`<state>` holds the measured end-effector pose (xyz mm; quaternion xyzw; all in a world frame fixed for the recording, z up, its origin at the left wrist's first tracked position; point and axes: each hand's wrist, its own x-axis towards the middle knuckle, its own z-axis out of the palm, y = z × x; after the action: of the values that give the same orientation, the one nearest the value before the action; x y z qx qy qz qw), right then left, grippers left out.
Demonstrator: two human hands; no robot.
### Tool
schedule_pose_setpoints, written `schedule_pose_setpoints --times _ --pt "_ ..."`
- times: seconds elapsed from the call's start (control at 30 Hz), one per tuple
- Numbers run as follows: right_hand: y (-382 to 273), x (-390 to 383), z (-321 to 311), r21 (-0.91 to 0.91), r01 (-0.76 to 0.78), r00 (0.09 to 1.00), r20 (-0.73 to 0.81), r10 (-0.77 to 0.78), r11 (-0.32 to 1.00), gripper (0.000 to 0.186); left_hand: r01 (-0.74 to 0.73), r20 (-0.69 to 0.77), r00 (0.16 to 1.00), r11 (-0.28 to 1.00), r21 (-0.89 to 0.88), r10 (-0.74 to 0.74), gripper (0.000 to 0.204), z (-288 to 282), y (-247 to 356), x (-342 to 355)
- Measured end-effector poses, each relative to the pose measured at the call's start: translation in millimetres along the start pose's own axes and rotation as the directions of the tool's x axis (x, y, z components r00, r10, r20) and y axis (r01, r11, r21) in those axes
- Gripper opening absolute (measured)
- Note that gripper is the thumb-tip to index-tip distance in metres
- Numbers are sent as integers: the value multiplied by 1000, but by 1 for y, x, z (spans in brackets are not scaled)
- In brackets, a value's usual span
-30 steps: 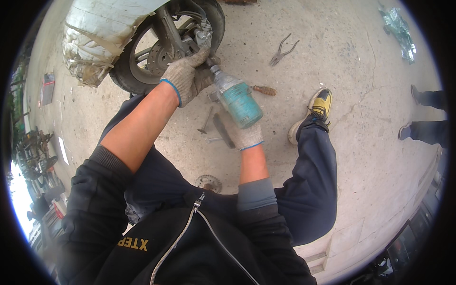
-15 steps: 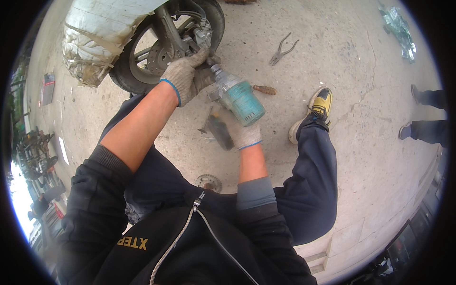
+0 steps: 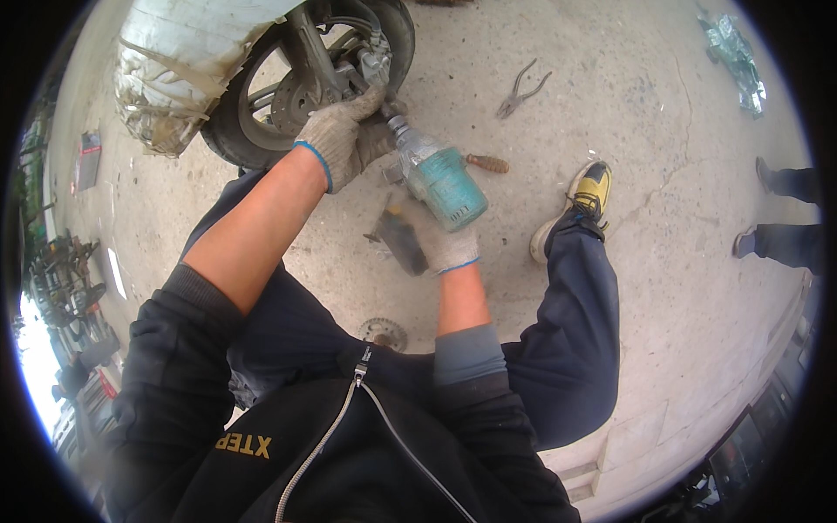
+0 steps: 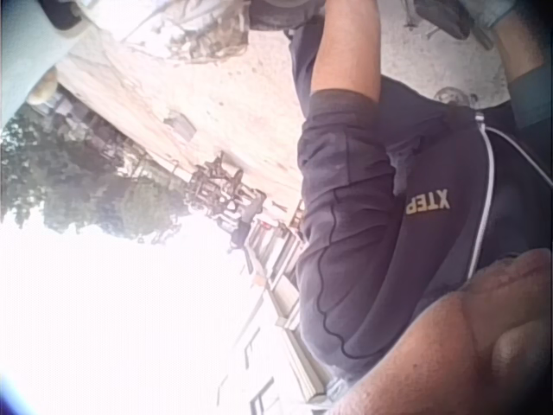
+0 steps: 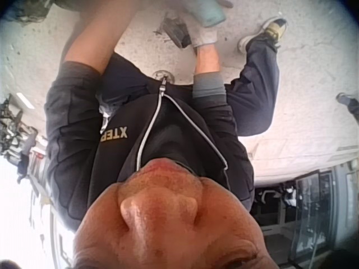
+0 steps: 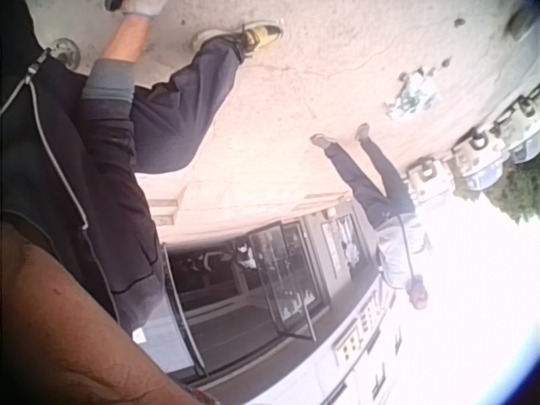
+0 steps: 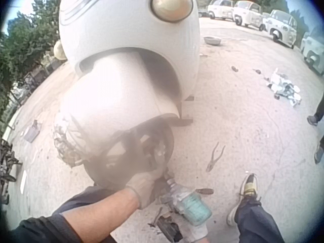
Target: The person is repairing a motorcycle wheel. They use a hammer to tap a part of the wheel and then use a cordless drill to tighten a bolt.
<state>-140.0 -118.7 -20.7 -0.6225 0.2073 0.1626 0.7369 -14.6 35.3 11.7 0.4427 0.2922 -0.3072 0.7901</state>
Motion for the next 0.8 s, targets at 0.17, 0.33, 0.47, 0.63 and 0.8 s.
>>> schedule_pose_setpoints --times 0.17,0.33,0.47,0.63,0.8 --pt "2 1 -1 -12 65 998 1 -65 998 36 -19 -20 1000 1000 -14 19 16 -1 -2 3" --pt "7 1 -6 -147 80 997 -5 -82 986 38 -10 -1 1000 1000 -17 10 17 -1 -1 3" --pt "20 7 -8 -339 241 967 3 -255 909 38 -27 2 1000 1000 -2 27 19 1 -1 2" --pt "32 13 -13 -459 358 921 31 -388 813 36 -39 22 999 999 1 39 22 0 -2 1" --pt "27 13 -19 -547 285 951 61 -302 787 38 7 63 998 1000 24 -8 22 -1 -3 3"
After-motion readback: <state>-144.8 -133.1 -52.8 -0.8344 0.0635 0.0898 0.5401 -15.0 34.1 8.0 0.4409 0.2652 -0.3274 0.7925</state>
